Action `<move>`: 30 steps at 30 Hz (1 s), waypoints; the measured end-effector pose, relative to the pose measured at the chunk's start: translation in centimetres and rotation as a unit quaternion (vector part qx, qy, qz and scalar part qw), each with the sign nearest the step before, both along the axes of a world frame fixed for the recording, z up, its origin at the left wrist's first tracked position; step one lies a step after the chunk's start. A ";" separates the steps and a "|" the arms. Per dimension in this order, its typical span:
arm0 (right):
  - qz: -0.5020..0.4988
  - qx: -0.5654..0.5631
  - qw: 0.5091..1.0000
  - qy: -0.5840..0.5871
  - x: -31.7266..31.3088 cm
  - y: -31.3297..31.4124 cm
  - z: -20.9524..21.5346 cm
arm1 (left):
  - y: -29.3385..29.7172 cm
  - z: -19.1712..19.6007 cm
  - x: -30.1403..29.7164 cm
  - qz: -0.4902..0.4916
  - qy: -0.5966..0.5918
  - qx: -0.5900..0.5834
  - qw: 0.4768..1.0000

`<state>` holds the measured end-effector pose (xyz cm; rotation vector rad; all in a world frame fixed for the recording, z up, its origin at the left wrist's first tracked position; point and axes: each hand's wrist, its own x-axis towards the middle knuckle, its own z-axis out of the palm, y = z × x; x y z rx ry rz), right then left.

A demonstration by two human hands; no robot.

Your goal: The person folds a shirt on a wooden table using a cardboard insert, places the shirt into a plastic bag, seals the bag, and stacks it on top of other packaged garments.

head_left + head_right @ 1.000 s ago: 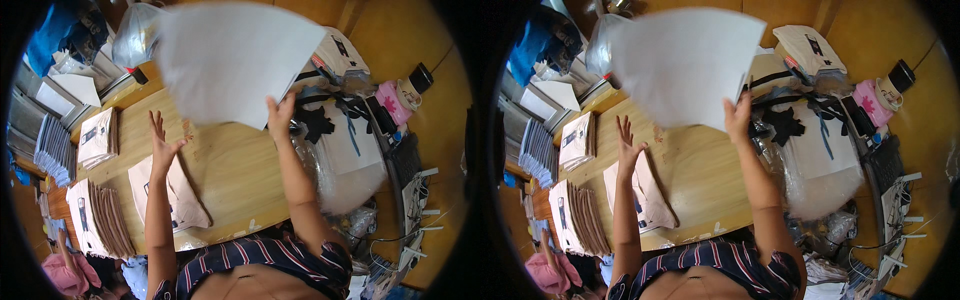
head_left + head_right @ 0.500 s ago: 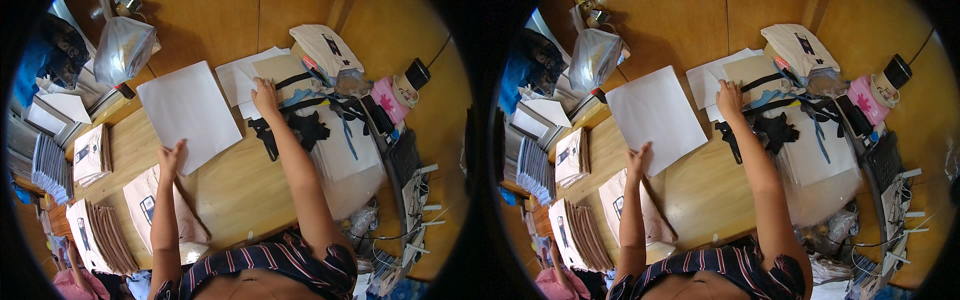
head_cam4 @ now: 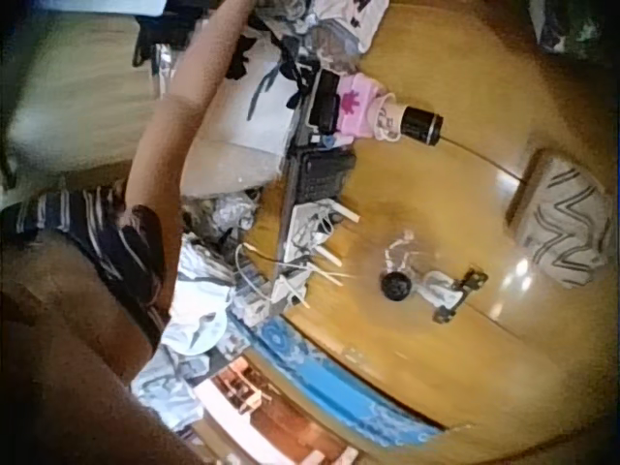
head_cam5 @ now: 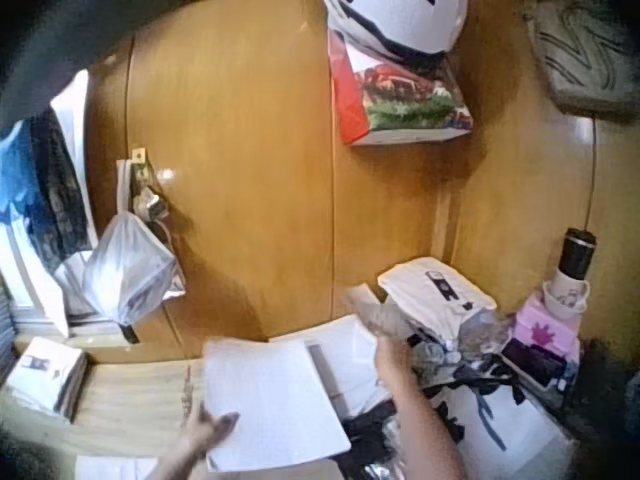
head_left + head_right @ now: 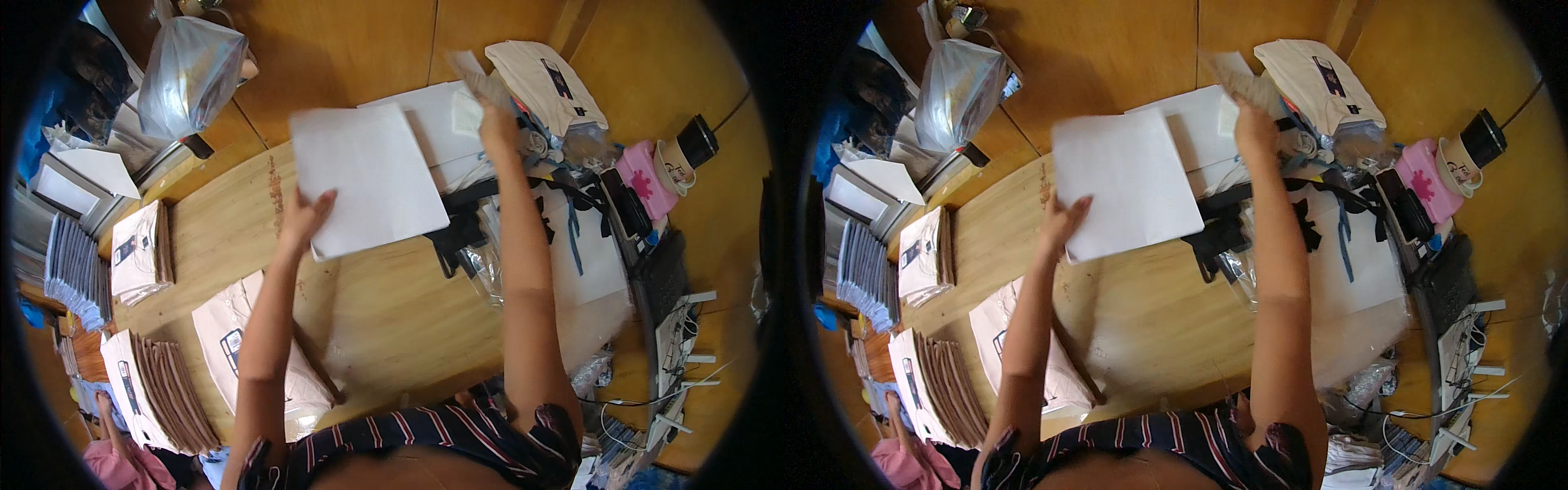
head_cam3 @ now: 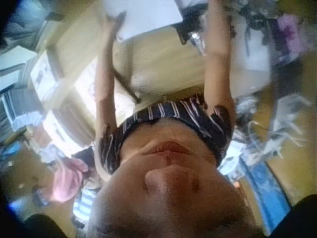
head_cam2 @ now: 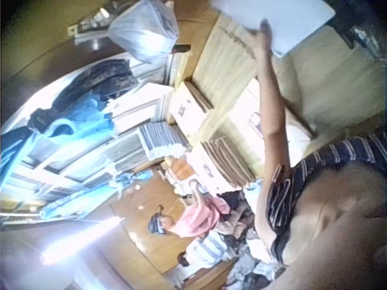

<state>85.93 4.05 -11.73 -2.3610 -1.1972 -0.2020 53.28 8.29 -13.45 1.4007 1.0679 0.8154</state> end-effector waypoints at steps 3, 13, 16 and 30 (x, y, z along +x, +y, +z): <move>0.007 0.010 0.999 -0.033 0.5 -2.8 2.9 | 5.9 0.5 3.3 -0.143 0.177 0.070 0.971; 0.063 0.140 0.958 -0.241 -4.0 -4.1 -1.3 | 11.2 4.0 18.0 0.004 0.309 0.541 0.782; 0.102 -0.003 0.978 -0.179 -4.4 -3.2 -5.1 | 11.6 -0.4 16.0 0.083 0.127 0.407 0.901; -0.215 -0.134 0.963 0.092 -9.8 -26.9 1.5 | -3.6 -5.4 5.3 0.028 0.006 0.260 0.965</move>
